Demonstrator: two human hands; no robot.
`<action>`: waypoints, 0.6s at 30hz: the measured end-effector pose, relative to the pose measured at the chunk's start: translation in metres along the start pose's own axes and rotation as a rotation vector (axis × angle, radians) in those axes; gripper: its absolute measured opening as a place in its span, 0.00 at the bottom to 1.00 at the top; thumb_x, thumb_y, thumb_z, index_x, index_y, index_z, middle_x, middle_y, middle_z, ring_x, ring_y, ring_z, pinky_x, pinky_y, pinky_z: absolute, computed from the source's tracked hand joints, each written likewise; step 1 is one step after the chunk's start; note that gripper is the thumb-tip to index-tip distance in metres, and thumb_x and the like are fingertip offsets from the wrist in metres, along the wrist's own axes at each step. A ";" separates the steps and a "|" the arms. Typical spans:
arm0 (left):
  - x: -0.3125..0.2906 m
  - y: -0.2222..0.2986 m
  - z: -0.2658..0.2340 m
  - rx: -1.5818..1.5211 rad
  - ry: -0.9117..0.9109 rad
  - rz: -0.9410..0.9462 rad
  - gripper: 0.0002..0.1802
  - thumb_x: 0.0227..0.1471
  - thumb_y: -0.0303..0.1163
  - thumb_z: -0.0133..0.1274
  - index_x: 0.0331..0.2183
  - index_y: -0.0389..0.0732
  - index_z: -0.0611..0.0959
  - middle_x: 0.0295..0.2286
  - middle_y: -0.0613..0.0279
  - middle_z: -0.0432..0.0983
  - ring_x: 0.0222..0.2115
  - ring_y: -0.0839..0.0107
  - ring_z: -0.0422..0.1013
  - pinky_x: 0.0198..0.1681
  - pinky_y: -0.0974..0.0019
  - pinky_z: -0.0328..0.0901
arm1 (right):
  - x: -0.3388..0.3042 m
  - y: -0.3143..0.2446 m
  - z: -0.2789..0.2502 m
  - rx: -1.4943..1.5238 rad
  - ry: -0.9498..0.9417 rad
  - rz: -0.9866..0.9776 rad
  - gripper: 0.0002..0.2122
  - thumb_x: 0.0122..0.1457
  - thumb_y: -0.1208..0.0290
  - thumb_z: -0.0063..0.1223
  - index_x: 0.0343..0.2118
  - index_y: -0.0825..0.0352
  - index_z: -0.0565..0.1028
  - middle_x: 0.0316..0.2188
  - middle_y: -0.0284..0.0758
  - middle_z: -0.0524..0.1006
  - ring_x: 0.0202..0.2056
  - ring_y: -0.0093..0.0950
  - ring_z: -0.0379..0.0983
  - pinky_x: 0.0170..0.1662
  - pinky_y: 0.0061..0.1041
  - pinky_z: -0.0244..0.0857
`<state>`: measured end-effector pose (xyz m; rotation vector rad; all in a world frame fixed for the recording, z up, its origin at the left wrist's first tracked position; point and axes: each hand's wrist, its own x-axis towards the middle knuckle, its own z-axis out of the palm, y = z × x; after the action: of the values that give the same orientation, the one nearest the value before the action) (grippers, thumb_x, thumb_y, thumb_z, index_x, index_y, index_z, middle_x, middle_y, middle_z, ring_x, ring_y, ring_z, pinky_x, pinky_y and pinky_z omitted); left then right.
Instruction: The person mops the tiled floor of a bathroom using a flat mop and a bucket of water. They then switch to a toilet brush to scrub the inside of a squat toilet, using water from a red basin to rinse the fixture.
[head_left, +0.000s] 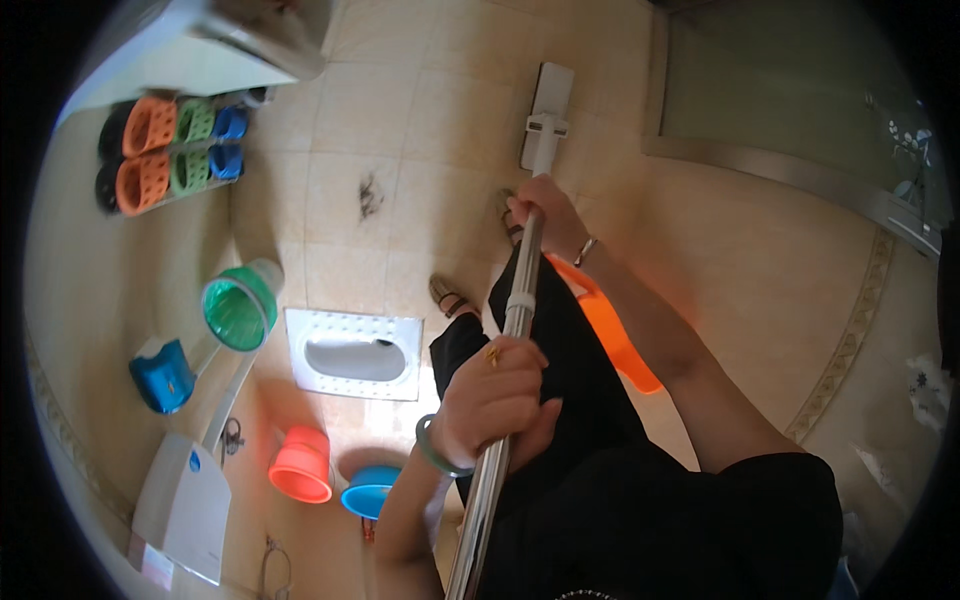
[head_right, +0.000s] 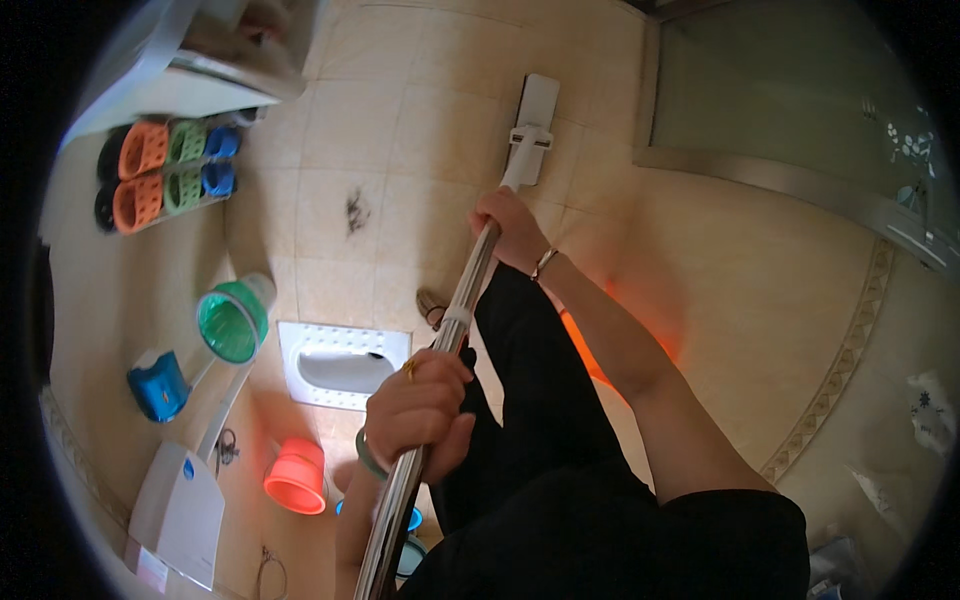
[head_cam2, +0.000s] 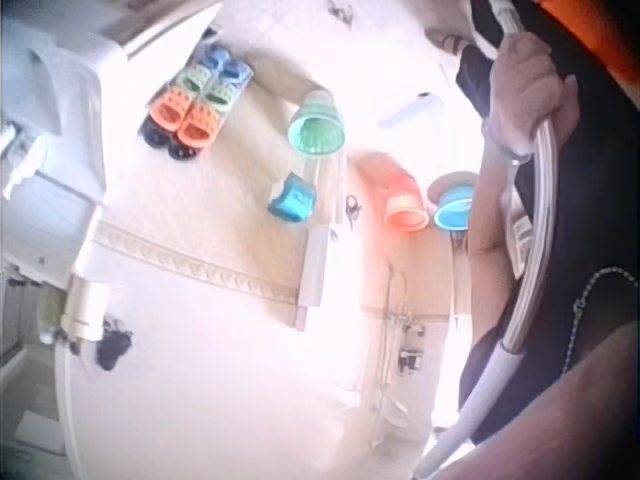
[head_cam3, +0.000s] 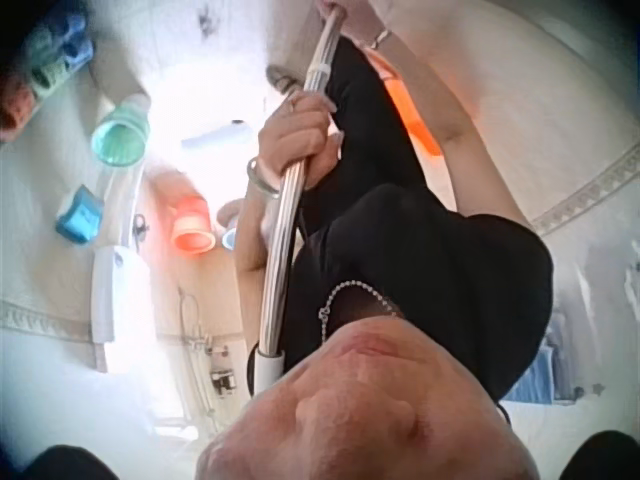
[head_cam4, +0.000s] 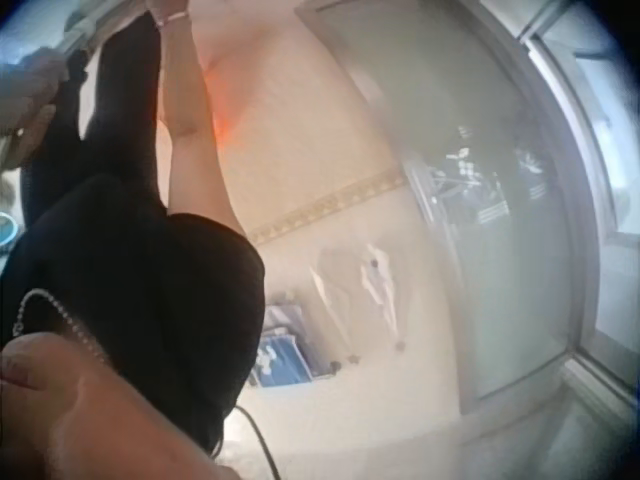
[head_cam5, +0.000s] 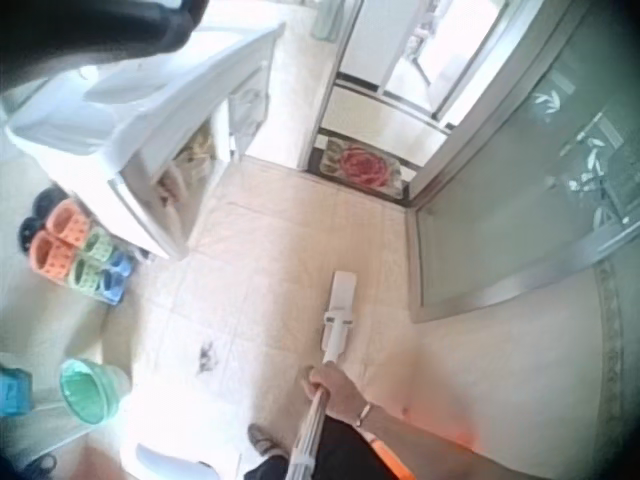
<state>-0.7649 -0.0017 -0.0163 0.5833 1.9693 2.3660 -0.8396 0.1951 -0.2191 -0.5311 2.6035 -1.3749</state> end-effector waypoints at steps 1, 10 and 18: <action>0.019 -0.016 0.012 -0.024 0.006 0.014 0.16 0.33 0.12 0.51 0.12 0.40 0.63 0.12 0.61 0.61 0.15 0.66 0.62 0.30 0.61 0.66 | 0.005 0.017 -0.025 -0.013 -0.005 0.015 0.07 0.42 0.83 0.47 0.20 0.63 0.64 0.18 0.31 0.66 0.26 0.33 0.62 0.32 0.28 0.58; 0.145 -0.129 0.116 -0.138 -0.048 -0.025 0.14 0.33 0.11 0.52 0.13 0.37 0.65 0.14 0.59 0.59 0.18 0.60 0.63 0.27 0.61 0.61 | 0.007 0.177 -0.151 0.651 0.080 0.688 0.07 0.49 0.79 0.50 0.20 0.65 0.64 0.19 0.31 0.67 0.26 0.28 0.62 0.33 0.24 0.59; 0.175 -0.143 0.090 -0.160 0.047 -0.081 0.13 0.34 0.11 0.50 0.14 0.37 0.67 0.12 0.60 0.57 0.14 0.63 0.58 0.21 0.64 0.54 | 0.038 0.197 -0.133 0.033 0.069 0.135 0.06 0.40 0.80 0.50 0.19 0.64 0.65 0.19 0.32 0.66 0.26 0.34 0.62 0.32 0.27 0.58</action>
<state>-0.9346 0.1556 -0.0909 0.4361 1.7618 2.4777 -0.9609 0.3845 -0.3039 -0.3023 2.6110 -1.4137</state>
